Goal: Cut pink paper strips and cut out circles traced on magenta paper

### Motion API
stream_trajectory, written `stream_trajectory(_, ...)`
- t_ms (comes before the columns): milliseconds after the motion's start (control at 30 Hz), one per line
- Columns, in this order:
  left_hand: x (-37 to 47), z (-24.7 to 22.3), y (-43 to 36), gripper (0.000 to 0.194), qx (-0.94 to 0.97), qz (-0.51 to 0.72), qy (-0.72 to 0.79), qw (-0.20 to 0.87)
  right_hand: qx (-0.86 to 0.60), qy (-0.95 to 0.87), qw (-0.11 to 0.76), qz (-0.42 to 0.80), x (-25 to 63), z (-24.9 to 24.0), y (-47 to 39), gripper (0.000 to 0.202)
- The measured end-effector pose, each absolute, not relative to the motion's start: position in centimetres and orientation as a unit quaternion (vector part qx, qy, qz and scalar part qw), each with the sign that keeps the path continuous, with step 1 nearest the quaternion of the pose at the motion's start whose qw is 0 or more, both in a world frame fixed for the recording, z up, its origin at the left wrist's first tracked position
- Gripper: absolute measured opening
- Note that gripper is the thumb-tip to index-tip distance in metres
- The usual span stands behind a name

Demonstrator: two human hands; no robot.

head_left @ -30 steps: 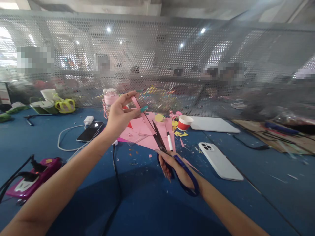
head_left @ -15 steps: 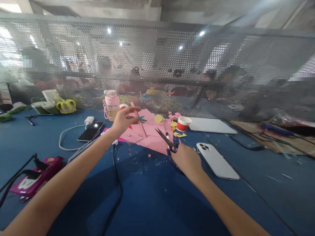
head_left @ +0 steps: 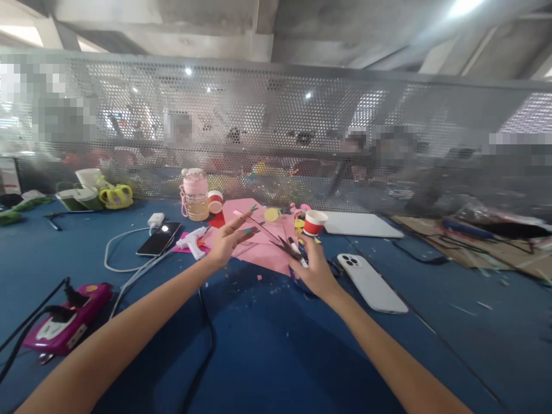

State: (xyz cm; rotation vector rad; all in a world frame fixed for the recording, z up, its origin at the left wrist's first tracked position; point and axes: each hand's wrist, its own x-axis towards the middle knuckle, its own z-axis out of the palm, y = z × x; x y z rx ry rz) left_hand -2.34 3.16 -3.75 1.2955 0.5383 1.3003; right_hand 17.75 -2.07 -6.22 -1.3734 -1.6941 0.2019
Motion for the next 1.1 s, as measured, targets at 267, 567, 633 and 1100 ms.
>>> stream_trajectory(267, -1.1, -4.2, 0.4, 0.052, 0.67, 0.427, 0.237, 0.559, -0.464, -0.583, 0.502, 0.44, 16.4, -4.3, -3.3, 0.041)
stream_trajectory(567, -3.7, -4.7, -0.4, 0.034, 0.861, 0.392, 0.32, 0.052, -0.475, -0.351, 0.406, 0.697, 15.9, -3.6, -3.5, 0.028)
stream_trajectory(633, -3.8, -4.8, -0.5, 0.024, 0.875, 0.37, 0.286, 0.125, -0.469, -0.329, 0.388, 0.722, 15.7, -3.4, -3.7, 0.032)
stream_trajectory(1100, -1.8, -6.1, -1.9, 0.039, 0.456, 0.474, 0.397, 0.641, -0.419, -0.441, 0.564, 0.559, 14.5, -6.1, -3.2, 0.052)
